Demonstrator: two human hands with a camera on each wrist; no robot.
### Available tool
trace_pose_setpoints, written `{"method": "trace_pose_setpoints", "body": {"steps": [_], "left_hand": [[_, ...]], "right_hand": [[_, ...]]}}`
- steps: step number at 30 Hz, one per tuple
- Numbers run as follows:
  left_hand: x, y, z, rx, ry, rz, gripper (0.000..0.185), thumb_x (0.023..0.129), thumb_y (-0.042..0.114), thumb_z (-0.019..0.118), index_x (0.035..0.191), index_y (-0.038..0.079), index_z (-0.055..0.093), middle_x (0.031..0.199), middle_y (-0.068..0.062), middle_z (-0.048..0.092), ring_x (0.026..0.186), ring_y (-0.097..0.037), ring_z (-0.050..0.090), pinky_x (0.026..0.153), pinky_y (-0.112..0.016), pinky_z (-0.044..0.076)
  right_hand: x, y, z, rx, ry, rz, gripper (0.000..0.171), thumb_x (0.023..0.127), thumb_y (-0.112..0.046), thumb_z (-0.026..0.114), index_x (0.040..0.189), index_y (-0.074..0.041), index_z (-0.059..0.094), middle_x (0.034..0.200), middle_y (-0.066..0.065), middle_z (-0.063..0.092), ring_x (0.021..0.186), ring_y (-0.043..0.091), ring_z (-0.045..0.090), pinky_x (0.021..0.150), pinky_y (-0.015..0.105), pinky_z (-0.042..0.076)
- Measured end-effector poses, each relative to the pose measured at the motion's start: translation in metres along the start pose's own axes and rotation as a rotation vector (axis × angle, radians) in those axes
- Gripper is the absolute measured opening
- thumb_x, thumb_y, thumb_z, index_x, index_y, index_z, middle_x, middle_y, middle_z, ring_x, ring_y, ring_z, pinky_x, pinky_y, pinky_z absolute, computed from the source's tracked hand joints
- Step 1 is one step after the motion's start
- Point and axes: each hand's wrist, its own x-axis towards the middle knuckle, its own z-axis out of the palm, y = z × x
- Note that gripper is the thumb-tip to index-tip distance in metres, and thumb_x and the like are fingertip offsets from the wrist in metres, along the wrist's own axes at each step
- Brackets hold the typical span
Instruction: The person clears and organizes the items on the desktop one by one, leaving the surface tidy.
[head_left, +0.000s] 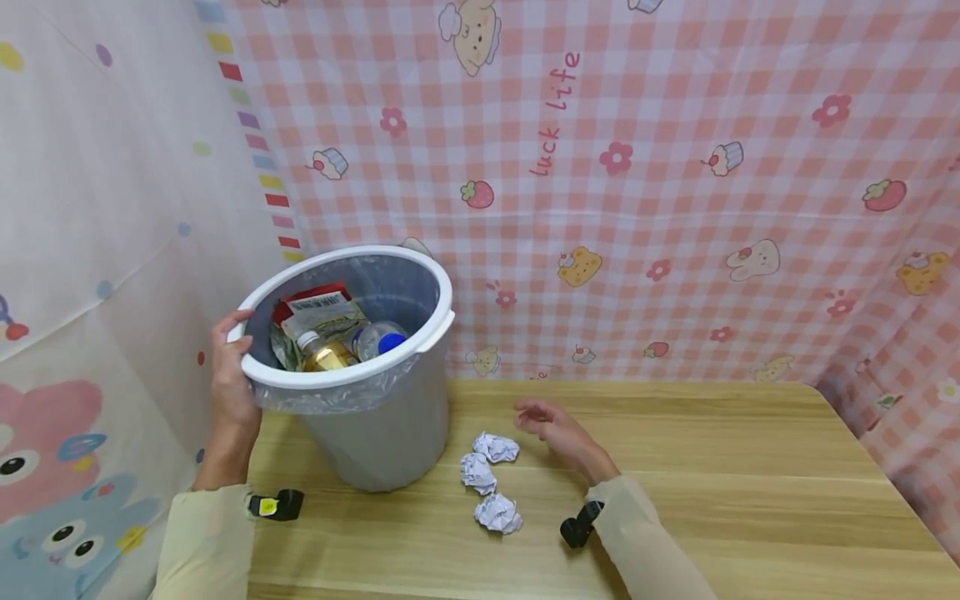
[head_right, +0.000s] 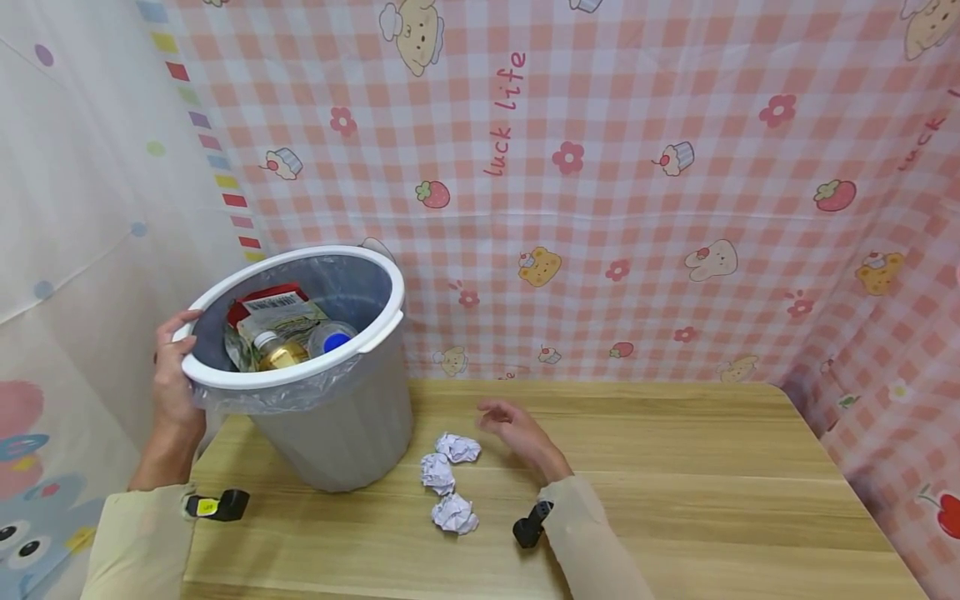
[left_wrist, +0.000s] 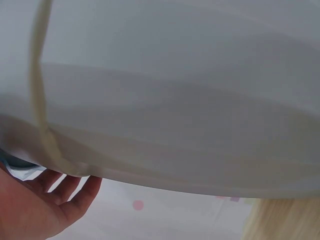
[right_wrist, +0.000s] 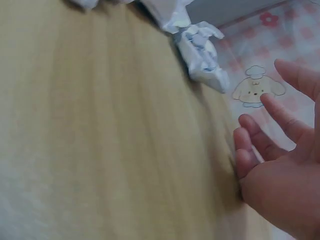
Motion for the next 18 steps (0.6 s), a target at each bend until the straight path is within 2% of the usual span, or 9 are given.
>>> {"method": "trace_pose_setpoints", "body": {"steps": [4, 10, 18], "left_hand": [[0.0, 0.0, 0.0, -0.01, 0.0, 0.007, 0.043, 0.101, 0.023, 0.028, 0.143, 0.02, 0.038, 0.153, -0.001, 0.027, 0.134, -0.021, 0.029, 0.118, -0.042, 0.024], [0.001, -0.001, 0.0, -0.027, 0.001, 0.015, 0.043, 0.1, 0.021, 0.028, 0.141, 0.019, 0.039, 0.152, -0.001, 0.028, 0.133, -0.022, 0.03, 0.118, -0.042, 0.024], [0.001, -0.001, 0.0, -0.037, 0.003, 0.015, 0.042, 0.1, 0.021, 0.028, 0.141, 0.019, 0.039, 0.152, -0.001, 0.028, 0.133, -0.022, 0.03, 0.118, -0.042, 0.024]], "right_hand": [[0.0, 0.004, 0.002, 0.03, -0.006, -0.005, 0.043, 0.096, -0.014, 0.06, 0.136, 0.0, 0.052, 0.123, 0.016, 0.062, 0.112, 0.023, 0.059, 0.107, 0.049, 0.037], [-0.002, 0.007, 0.004, 0.026, -0.017, -0.041, 0.044, 0.093, -0.007, 0.061, 0.135, 0.004, 0.051, 0.121, 0.019, 0.062, 0.11, 0.025, 0.059, 0.104, 0.047, 0.041], [-0.001, 0.009, 0.012, -0.137, -0.063, -0.106, 0.045, 0.09, -0.009, 0.067, 0.132, 0.001, 0.055, 0.123, 0.02, 0.062, 0.108, 0.026, 0.059, 0.092, 0.036, 0.047]]}}
